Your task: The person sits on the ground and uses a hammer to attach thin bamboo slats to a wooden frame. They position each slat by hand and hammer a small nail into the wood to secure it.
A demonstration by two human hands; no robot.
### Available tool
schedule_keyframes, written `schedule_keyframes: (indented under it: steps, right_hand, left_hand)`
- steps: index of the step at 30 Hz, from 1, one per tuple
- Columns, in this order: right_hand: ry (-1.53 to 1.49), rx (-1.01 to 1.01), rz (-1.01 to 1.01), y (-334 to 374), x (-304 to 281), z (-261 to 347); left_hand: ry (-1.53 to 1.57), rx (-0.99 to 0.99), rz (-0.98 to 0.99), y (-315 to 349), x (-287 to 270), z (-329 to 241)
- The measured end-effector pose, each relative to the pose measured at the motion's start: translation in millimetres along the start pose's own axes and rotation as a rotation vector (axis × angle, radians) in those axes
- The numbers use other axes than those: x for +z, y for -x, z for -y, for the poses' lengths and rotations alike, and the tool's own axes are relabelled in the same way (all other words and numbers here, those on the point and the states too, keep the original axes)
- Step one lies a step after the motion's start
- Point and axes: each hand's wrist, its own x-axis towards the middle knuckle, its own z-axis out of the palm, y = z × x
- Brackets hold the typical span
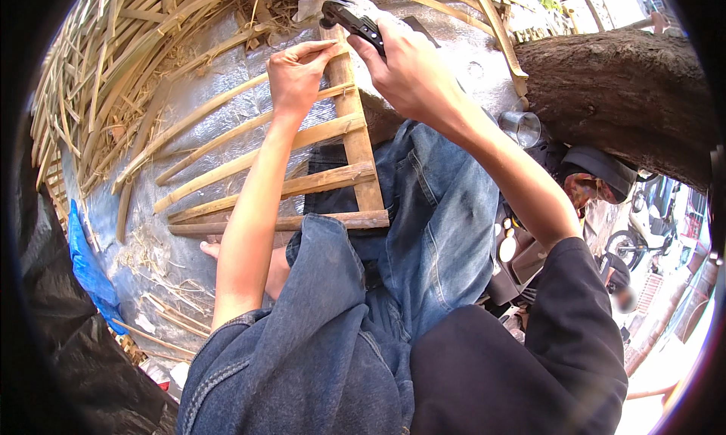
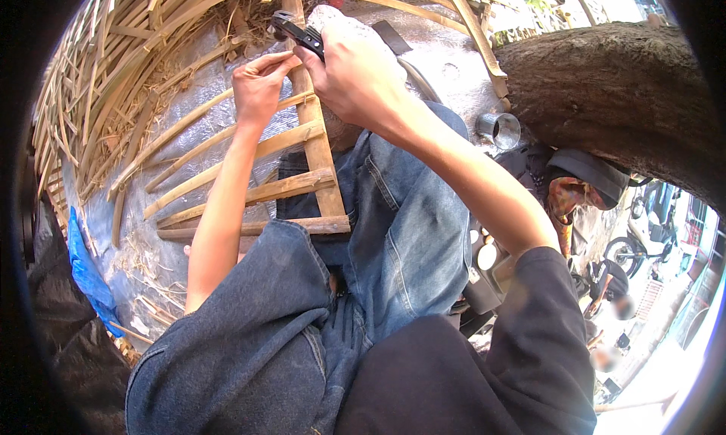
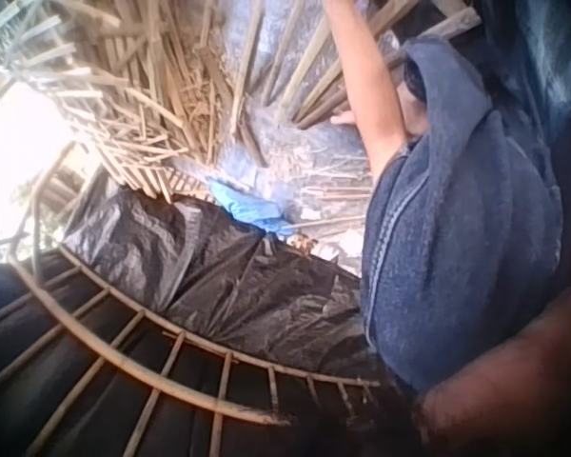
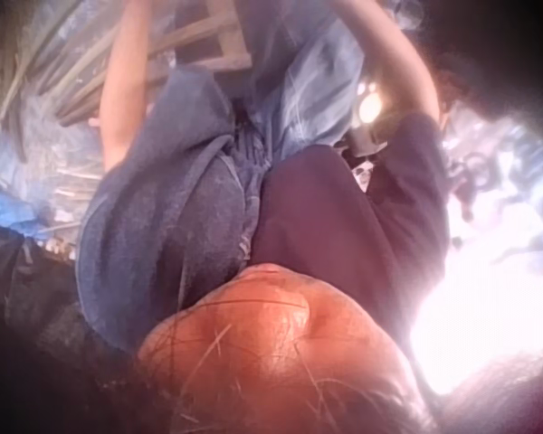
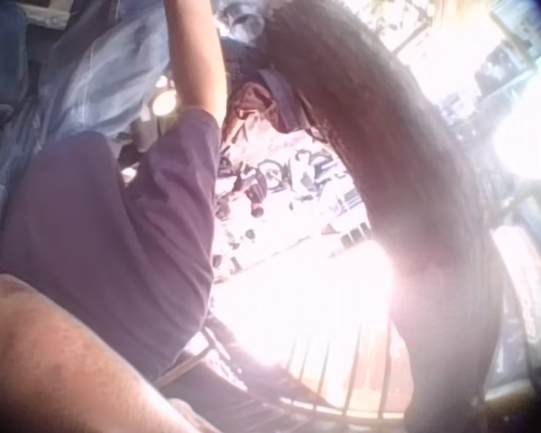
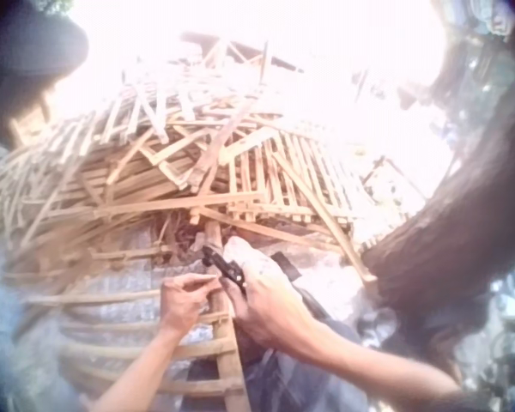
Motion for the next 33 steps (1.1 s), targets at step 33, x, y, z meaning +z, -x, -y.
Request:
schedule_keyframes:
  steps: [33]
  right_hand:
    - [-0.114, -0.006, -0.071, 5, 10, 4]
  left_hand:
    - [-0.089, 0.013, -0.027, 3, -1, -6]
